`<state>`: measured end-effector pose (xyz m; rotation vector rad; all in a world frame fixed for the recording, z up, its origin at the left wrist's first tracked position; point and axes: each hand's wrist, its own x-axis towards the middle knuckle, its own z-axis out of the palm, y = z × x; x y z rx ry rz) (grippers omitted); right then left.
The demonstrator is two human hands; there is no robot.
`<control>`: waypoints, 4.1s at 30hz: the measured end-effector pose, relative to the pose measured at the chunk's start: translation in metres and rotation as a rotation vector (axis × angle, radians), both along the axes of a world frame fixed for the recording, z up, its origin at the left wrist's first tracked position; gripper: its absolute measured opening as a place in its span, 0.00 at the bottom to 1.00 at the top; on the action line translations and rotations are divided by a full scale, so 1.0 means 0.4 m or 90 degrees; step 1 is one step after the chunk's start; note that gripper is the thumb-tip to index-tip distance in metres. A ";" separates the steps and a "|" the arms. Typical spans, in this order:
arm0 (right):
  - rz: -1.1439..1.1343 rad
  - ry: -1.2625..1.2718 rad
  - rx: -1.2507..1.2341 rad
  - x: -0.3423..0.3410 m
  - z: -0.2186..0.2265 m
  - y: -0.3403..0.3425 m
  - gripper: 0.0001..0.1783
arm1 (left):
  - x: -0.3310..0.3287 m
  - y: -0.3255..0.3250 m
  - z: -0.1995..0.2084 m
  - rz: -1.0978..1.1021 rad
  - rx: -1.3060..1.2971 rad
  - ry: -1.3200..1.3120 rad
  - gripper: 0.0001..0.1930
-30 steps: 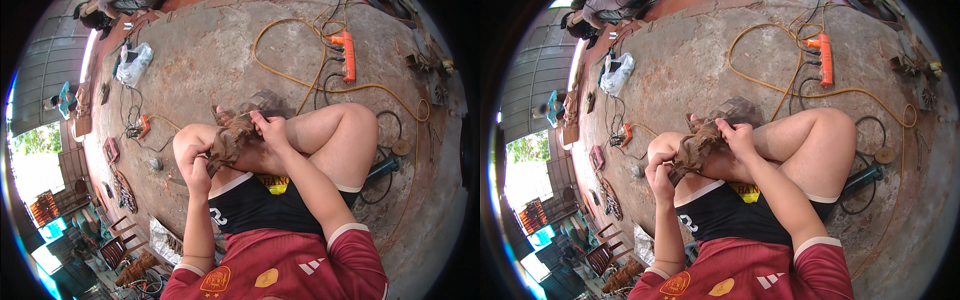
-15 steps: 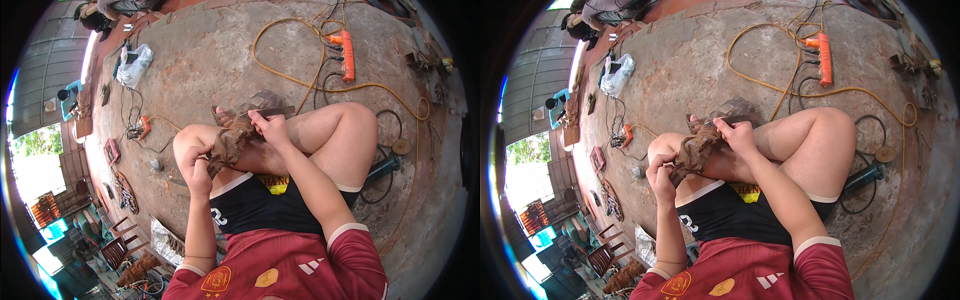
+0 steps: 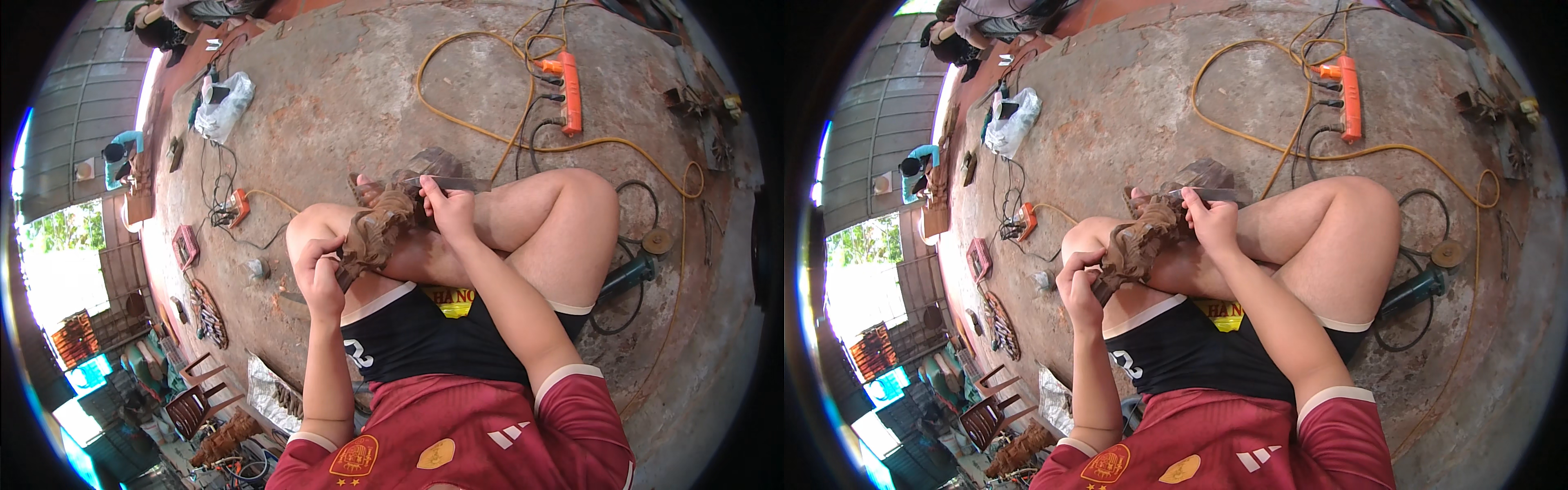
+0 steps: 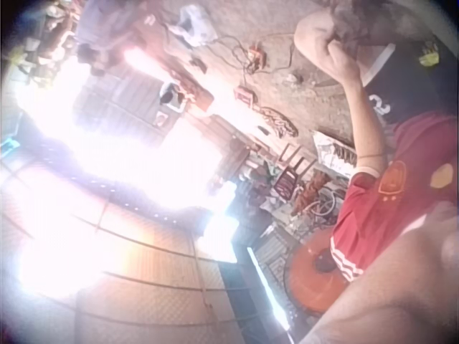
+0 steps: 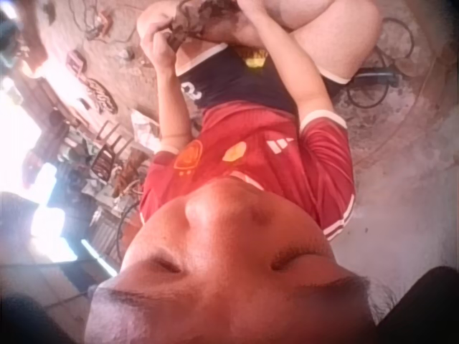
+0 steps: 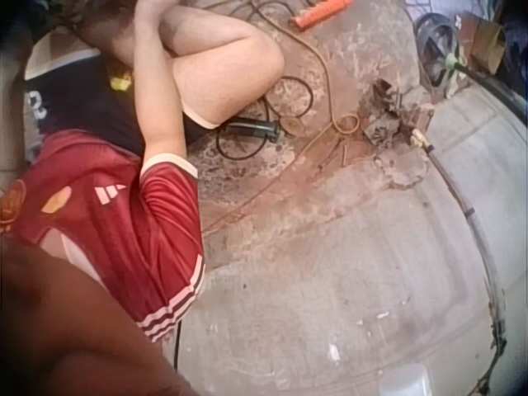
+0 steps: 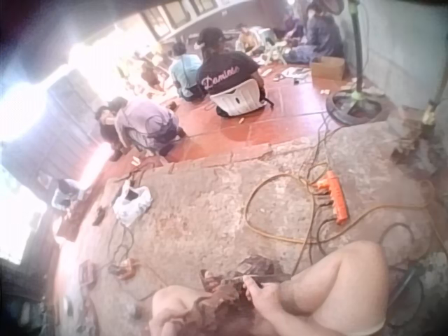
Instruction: The person sits cross-legged on the floor and carves a piece of wood using a chisel. They hold the wood with their left hand and use the chisel with their right hand to shape the object, occasionally rotating it to work on different sides.
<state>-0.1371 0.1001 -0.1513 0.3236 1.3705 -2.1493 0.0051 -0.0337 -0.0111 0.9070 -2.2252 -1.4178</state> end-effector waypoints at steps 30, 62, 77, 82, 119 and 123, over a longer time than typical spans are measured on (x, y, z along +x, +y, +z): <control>-0.020 0.005 -0.069 0.071 -0.020 -0.022 0.14 | -0.021 -0.023 0.022 0.006 -0.061 -0.036 0.20; 0.009 -0.025 -0.107 0.070 -0.014 -0.030 0.16 | -0.024 -0.029 0.017 0.019 -0.038 -0.045 0.20; 0.028 0.097 0.002 0.044 -0.033 -0.027 0.15 | -0.027 -0.025 0.022 0.009 -0.058 -0.043 0.20; 0.117 0.034 0.004 0.035 -0.007 -0.013 0.16 | -0.027 -0.026 0.024 0.008 -0.056 -0.052 0.20; 0.053 0.130 0.024 0.019 -0.007 -0.017 0.13 | -0.028 -0.014 0.030 -0.009 -0.050 -0.072 0.20; -0.011 0.129 0.079 -0.009 -0.024 -0.006 0.14 | -0.045 -0.008 0.040 -0.041 -0.061 -0.083 0.21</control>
